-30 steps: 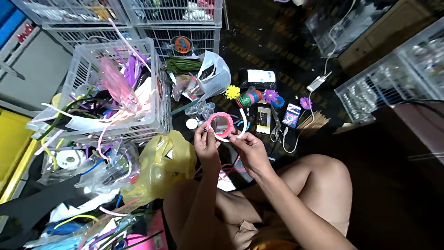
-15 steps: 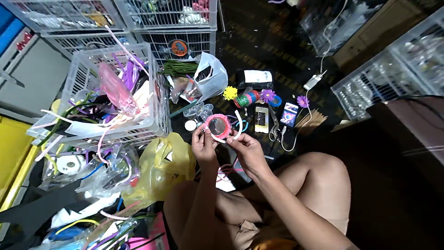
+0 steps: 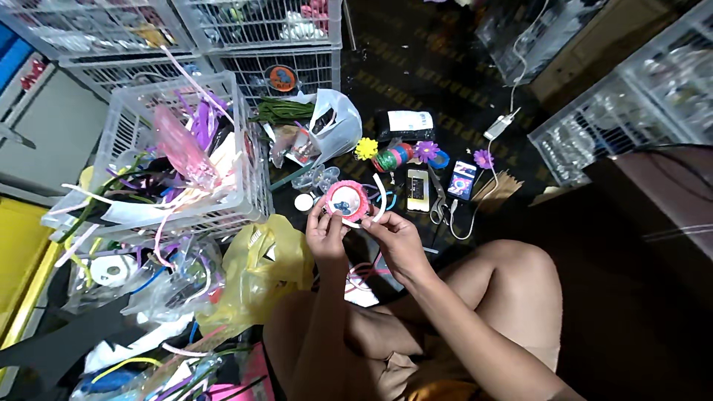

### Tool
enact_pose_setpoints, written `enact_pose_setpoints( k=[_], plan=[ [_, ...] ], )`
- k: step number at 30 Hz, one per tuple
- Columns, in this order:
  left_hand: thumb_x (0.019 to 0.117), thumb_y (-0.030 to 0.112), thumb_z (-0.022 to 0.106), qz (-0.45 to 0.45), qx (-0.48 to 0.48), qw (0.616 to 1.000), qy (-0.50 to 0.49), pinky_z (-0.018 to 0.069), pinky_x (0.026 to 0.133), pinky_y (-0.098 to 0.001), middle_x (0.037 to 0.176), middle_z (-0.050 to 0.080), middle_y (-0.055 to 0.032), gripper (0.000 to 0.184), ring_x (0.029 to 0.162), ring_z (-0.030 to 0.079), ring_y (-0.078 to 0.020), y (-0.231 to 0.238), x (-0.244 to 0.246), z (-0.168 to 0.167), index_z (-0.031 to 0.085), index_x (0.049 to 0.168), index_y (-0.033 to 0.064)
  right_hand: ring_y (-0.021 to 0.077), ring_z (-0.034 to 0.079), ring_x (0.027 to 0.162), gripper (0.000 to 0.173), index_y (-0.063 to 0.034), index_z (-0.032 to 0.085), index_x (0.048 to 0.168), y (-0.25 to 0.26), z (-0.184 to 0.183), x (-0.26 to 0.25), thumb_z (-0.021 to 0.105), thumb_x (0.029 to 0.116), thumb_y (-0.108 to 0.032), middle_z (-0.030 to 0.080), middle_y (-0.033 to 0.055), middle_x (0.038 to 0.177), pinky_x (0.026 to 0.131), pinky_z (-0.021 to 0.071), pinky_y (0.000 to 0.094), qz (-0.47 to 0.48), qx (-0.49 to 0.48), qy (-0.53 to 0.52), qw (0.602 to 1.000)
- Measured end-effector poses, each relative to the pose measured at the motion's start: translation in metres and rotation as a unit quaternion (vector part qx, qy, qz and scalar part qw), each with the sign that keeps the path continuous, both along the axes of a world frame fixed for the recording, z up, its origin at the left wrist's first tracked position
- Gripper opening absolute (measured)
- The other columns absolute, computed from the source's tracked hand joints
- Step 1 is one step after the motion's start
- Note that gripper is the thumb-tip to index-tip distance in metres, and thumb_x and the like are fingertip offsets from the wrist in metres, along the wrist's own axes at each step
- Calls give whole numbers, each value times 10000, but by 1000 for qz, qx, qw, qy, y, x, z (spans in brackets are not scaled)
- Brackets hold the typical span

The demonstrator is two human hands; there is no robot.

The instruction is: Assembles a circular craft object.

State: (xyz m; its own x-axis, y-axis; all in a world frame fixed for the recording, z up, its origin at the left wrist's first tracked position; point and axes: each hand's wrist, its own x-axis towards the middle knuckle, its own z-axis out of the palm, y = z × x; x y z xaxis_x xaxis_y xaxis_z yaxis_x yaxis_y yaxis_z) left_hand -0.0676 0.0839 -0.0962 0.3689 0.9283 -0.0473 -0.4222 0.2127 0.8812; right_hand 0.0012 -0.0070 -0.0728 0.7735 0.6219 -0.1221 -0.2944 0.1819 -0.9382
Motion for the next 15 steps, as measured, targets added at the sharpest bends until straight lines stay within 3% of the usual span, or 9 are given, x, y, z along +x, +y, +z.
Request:
enact_pose_setpoints(
  k=[6, 11, 15],
  plan=[
    [992, -43, 569, -3, 1, 1000, -9, 634, 783, -372, 1096, 724, -109, 422, 889, 738, -195, 2, -1, -2, 547, 1403, 49, 130, 680, 929, 90, -30, 674, 834, 1, 1, 3, 722, 902, 7, 716, 96, 1100, 854, 580, 300, -2, -11, 5, 1000],
    [1007, -32, 553, -18, 14, 1000, -18, 634, 806, -351, 1092, 733, -88, 423, 896, 743, -174, 2, -3, 1, 523, 1422, 44, 123, 679, 824, 35, -45, 700, 920, 2, 6, 9, 735, 918, -46, 712, 56, 960, 775, 590, 294, -4, -37, -51, 998],
    [1015, -16, 543, -29, 28, 999, -15, 626, 822, -332, 1123, 729, -71, 422, 918, 737, -155, 2, -4, 2, 511, 1431, 51, 102, 669, 975, 50, -67, 699, 898, -1, 7, 16, 744, 915, -82, 680, 54, 1188, 787, 580, 265, 11, -60, -146, 987]
  ],
)
